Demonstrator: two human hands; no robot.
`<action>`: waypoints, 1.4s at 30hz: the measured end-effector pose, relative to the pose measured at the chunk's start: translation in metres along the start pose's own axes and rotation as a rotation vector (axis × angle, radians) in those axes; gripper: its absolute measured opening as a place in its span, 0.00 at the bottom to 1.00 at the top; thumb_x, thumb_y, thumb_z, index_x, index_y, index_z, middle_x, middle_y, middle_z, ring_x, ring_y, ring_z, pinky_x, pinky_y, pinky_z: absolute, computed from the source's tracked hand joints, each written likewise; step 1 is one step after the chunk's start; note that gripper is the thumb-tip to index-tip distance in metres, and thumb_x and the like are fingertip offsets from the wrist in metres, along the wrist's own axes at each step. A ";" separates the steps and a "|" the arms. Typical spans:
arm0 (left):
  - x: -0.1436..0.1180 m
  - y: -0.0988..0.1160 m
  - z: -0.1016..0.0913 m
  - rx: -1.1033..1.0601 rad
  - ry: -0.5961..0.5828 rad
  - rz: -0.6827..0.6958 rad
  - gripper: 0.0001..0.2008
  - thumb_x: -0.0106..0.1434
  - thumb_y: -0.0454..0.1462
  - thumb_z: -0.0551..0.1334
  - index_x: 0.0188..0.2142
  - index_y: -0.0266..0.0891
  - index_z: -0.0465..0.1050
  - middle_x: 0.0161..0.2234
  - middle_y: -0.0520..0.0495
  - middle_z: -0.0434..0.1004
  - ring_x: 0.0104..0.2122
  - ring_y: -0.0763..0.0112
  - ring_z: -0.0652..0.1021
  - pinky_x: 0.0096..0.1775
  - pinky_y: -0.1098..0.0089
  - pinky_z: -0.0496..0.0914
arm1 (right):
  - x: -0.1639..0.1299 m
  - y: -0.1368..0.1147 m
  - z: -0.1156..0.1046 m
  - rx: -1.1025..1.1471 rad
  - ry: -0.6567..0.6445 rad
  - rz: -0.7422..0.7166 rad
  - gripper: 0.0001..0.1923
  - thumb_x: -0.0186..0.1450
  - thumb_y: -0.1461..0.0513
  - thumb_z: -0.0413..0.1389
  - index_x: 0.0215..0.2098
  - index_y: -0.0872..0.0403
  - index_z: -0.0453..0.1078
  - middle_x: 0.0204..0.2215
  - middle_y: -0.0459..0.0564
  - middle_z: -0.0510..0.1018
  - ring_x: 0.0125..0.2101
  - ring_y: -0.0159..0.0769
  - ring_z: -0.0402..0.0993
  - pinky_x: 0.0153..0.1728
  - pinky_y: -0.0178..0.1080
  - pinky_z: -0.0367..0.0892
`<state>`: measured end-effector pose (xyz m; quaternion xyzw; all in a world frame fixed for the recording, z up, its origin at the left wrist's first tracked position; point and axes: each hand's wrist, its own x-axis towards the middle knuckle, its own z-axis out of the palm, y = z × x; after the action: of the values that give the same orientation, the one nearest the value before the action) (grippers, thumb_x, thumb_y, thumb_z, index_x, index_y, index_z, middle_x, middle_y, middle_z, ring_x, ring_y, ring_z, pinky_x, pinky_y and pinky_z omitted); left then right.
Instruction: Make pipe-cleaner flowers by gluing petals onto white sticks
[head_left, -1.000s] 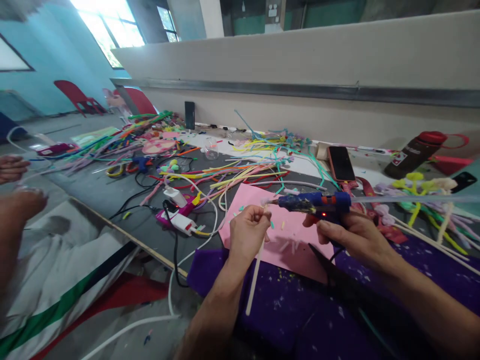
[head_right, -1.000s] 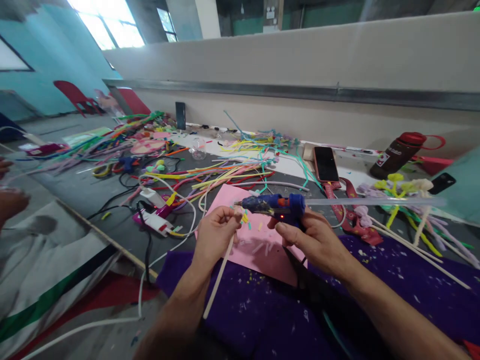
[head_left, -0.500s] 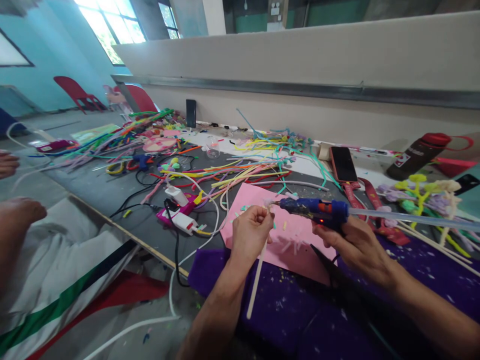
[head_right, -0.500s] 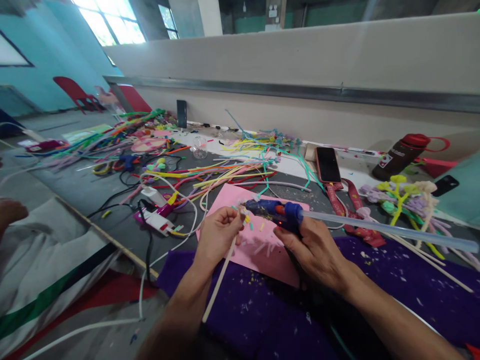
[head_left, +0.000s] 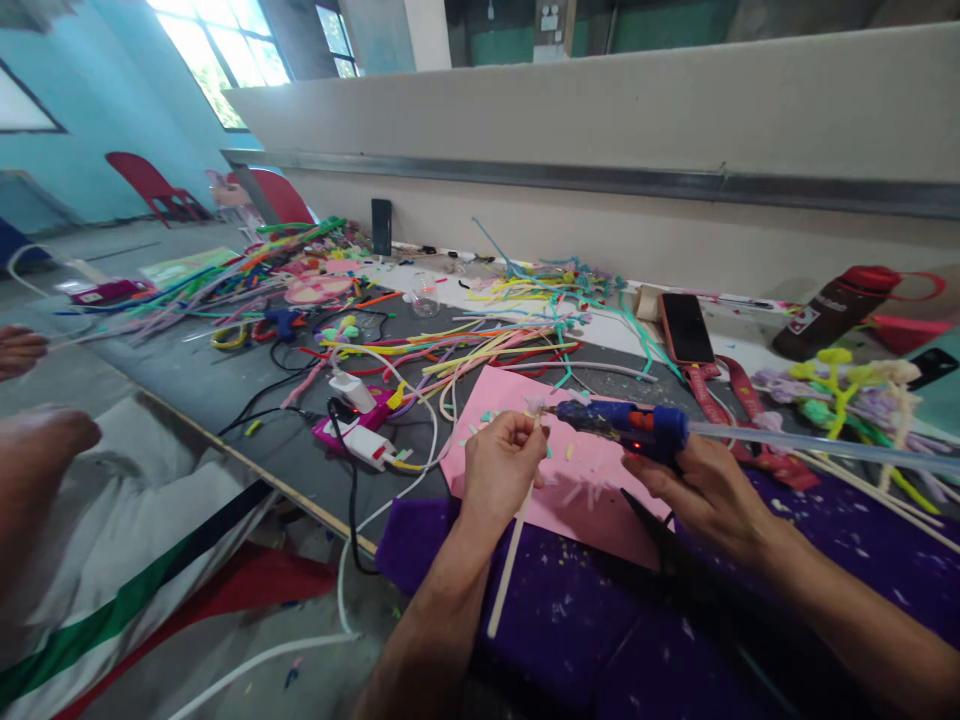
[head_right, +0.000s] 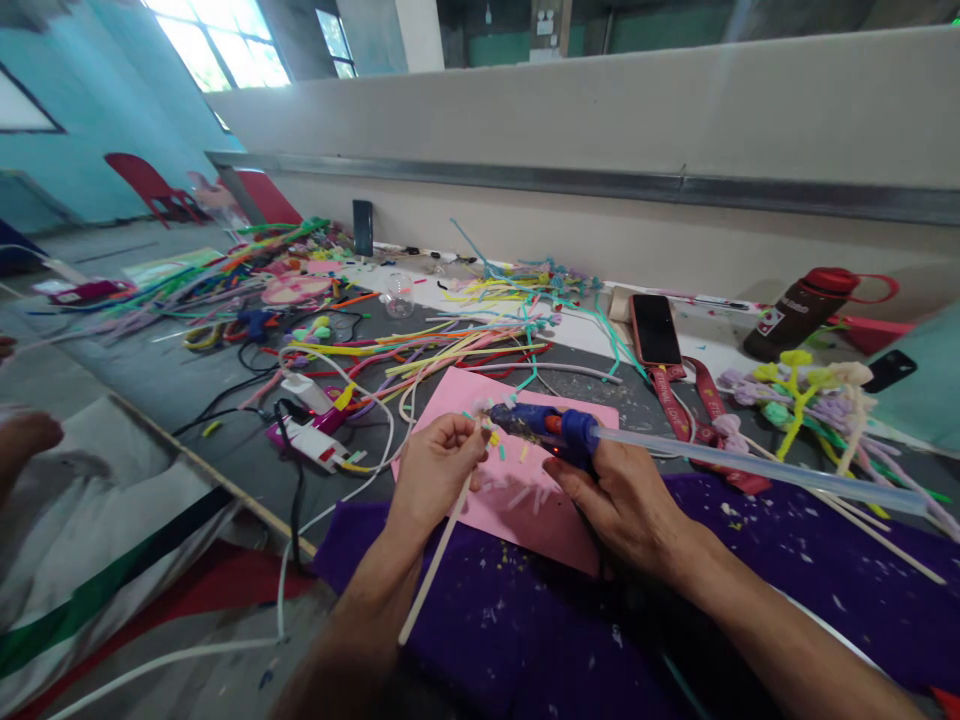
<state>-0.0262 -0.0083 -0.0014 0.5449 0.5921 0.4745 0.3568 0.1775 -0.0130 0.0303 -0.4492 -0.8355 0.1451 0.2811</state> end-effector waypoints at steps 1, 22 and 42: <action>0.000 0.001 0.000 -0.005 0.000 -0.004 0.12 0.56 0.44 0.57 0.24 0.39 0.66 0.17 0.56 0.69 0.13 0.78 0.71 0.17 0.78 0.61 | 0.000 0.000 0.000 0.002 0.000 0.005 0.13 0.64 0.55 0.47 0.37 0.54 0.68 0.22 0.48 0.72 0.22 0.36 0.68 0.23 0.35 0.61; 0.000 0.002 0.000 0.006 0.001 -0.005 0.10 0.56 0.43 0.58 0.24 0.39 0.67 0.16 0.57 0.69 0.12 0.78 0.70 0.17 0.78 0.61 | 0.000 0.000 -0.004 0.128 -0.080 0.051 0.12 0.63 0.54 0.49 0.30 0.54 0.67 0.22 0.47 0.71 0.24 0.36 0.67 0.25 0.36 0.61; -0.004 0.009 0.007 -0.436 -0.286 -0.242 0.09 0.53 0.40 0.63 0.26 0.37 0.65 0.18 0.54 0.71 0.10 0.82 0.66 0.13 0.79 0.55 | 0.025 0.090 0.034 0.500 -0.047 0.551 0.13 0.57 0.54 0.55 0.31 0.57 0.70 0.23 0.48 0.74 0.19 0.30 0.67 0.20 0.32 0.59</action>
<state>-0.0163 -0.0118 0.0045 0.4419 0.4804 0.4632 0.5995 0.2070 0.0578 -0.0331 -0.5714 -0.6282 0.4251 0.3133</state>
